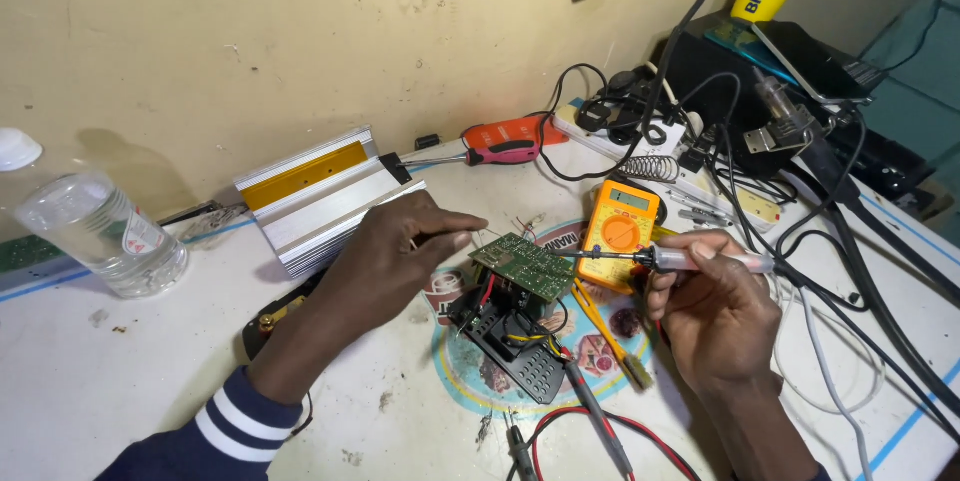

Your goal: Soldering electronic components onto a circuit board and testing connections with a multimeter on a workbench.

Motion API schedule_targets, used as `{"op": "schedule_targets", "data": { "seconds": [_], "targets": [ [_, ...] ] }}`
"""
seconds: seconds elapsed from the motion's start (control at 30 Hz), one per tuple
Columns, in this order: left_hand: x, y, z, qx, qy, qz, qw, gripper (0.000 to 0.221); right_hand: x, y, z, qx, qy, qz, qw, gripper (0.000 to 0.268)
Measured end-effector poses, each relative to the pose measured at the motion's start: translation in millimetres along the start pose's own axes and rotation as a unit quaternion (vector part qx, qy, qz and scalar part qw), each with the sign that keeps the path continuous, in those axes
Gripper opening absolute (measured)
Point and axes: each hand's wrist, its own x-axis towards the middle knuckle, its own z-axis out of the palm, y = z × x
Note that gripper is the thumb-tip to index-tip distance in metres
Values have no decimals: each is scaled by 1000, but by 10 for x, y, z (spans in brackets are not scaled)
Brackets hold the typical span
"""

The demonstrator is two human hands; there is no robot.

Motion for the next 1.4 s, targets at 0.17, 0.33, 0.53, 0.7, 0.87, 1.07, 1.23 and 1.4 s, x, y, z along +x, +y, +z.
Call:
{"op": "schedule_targets", "data": {
  "seconds": [0.17, 0.33, 0.53, 0.7, 0.87, 1.07, 1.23, 1.4],
  "targets": [
    [-75, 172, 186, -65, -95, -33, 993, 41, 13, 75, -19, -13, 6, -17, 1000, 18],
    [-104, 193, 287, -75, -28, 5, 997, 38, 11, 30, 38, -12, 31, -28, 999, 19],
    [-104, 137, 307, -76, 48, 83, 992, 46, 7, 36, 20, -14, 47, -35, 998, 19],
    [-119, 162, 296, 28, -13, 57, 998, 49, 11, 65, -3, -5, 50, -33, 998, 20],
    [-124, 107, 461, 4, 65, 82, 995, 24, 15, 53, 6, -12, 51, -44, 998, 20],
    [-149, 63, 578, 94, 126, 186, 970, 9, 19, 65, -11, -11, 37, -40, 998, 21],
    [-138, 54, 498, 89, 48, 170, 980, 12, 66, 145, -125, -51, 58, -39, 996, 31],
    [-144, -65, 589, 75, 84, 176, 978, 13, 51, 145, -115, -85, 58, -57, 993, 31]
  ]
}}
